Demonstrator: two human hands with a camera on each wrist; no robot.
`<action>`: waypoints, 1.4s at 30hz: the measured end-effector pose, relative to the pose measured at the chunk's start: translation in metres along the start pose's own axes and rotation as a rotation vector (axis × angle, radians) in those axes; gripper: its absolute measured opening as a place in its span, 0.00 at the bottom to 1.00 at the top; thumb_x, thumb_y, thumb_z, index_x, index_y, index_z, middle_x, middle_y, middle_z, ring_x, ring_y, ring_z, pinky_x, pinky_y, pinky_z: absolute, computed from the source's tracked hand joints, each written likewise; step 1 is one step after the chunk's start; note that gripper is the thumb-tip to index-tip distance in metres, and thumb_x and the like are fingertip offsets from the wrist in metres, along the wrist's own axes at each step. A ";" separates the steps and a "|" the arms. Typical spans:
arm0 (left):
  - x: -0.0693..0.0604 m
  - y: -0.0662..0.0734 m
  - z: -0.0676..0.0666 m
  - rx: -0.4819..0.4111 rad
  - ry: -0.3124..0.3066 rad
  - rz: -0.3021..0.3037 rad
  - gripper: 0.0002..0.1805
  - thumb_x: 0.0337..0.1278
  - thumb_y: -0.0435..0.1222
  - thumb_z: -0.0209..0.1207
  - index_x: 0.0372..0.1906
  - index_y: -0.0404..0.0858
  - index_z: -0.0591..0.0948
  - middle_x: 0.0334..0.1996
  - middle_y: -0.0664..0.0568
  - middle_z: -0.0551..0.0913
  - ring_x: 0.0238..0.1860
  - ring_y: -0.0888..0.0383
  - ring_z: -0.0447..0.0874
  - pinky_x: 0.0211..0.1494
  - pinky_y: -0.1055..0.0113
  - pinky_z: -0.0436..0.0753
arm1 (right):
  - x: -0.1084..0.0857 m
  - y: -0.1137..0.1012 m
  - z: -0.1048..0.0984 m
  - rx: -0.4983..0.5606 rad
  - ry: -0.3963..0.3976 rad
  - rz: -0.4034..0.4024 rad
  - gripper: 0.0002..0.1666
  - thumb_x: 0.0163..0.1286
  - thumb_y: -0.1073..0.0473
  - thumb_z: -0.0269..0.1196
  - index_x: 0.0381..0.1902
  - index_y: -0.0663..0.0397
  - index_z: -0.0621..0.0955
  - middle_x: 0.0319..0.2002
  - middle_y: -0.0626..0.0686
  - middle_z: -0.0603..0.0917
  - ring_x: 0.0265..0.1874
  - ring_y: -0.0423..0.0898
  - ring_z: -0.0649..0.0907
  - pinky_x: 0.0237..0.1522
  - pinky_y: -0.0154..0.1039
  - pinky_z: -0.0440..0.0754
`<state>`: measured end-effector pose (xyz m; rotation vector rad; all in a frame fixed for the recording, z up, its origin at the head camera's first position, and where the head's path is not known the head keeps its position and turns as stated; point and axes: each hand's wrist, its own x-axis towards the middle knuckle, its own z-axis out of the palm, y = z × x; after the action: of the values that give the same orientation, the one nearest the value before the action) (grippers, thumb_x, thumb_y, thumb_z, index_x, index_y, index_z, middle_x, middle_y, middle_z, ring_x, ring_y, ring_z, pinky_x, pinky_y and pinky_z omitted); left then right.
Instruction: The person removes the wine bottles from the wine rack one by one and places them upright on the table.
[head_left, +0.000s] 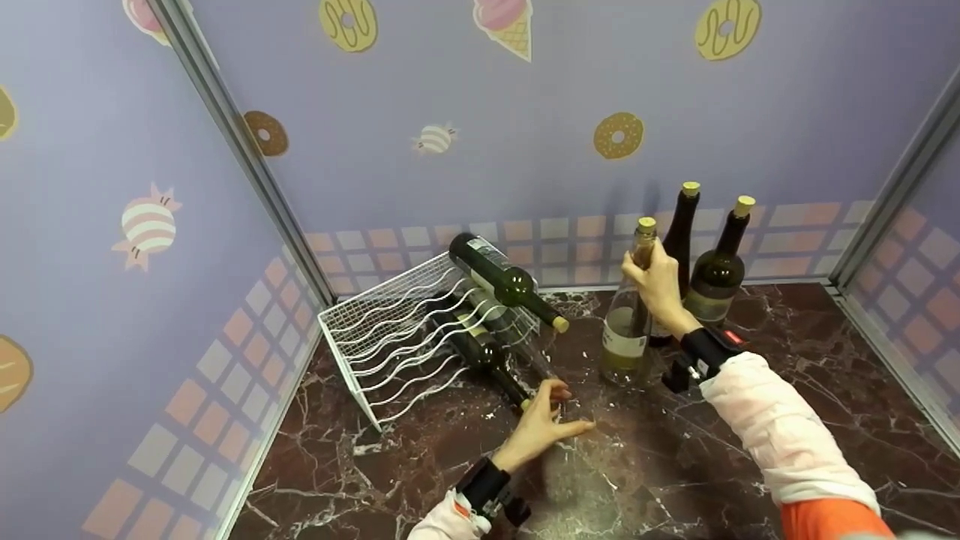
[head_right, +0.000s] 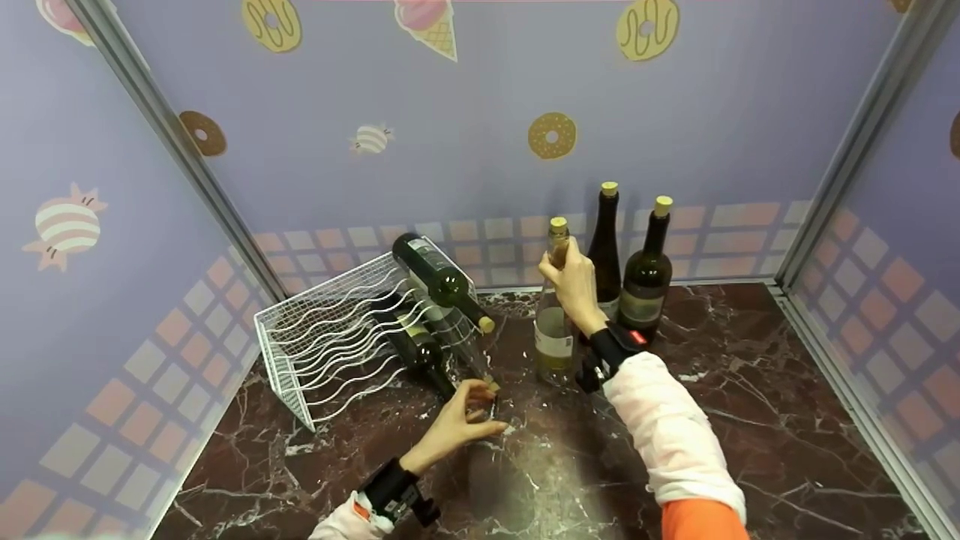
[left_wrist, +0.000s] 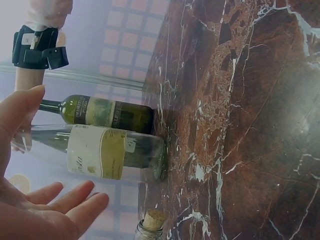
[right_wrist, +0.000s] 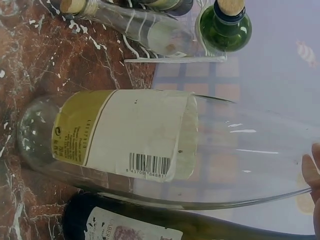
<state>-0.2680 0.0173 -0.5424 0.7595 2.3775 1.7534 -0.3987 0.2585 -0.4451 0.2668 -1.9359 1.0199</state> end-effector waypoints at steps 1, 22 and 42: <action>0.000 0.000 0.000 0.002 0.001 0.005 0.34 0.38 0.39 0.70 0.51 0.37 0.64 0.46 0.47 0.72 0.51 0.45 0.68 0.53 0.53 0.69 | 0.001 0.000 0.001 -0.002 0.000 0.002 0.09 0.54 0.68 0.61 0.31 0.68 0.72 0.18 0.56 0.77 0.16 0.47 0.75 0.18 0.32 0.69; 0.001 0.000 -0.001 -0.003 -0.017 0.029 0.33 0.40 0.38 0.69 0.52 0.36 0.64 0.47 0.42 0.72 0.50 0.51 0.70 0.52 0.57 0.71 | 0.025 0.012 0.021 0.017 -0.073 0.055 0.14 0.59 0.65 0.62 0.34 0.68 0.68 0.23 0.58 0.76 0.22 0.52 0.76 0.24 0.41 0.70; -0.010 0.010 0.001 0.022 -0.008 0.062 0.32 0.40 0.32 0.68 0.51 0.34 0.63 0.45 0.47 0.73 0.48 0.50 0.71 0.50 0.63 0.73 | 0.032 0.021 0.031 0.011 -0.075 0.147 0.19 0.61 0.59 0.62 0.39 0.67 0.67 0.26 0.62 0.77 0.26 0.56 0.78 0.29 0.47 0.73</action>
<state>-0.2557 0.0157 -0.5353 0.8500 2.3970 1.7466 -0.4471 0.2553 -0.4383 0.1734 -2.0420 1.1303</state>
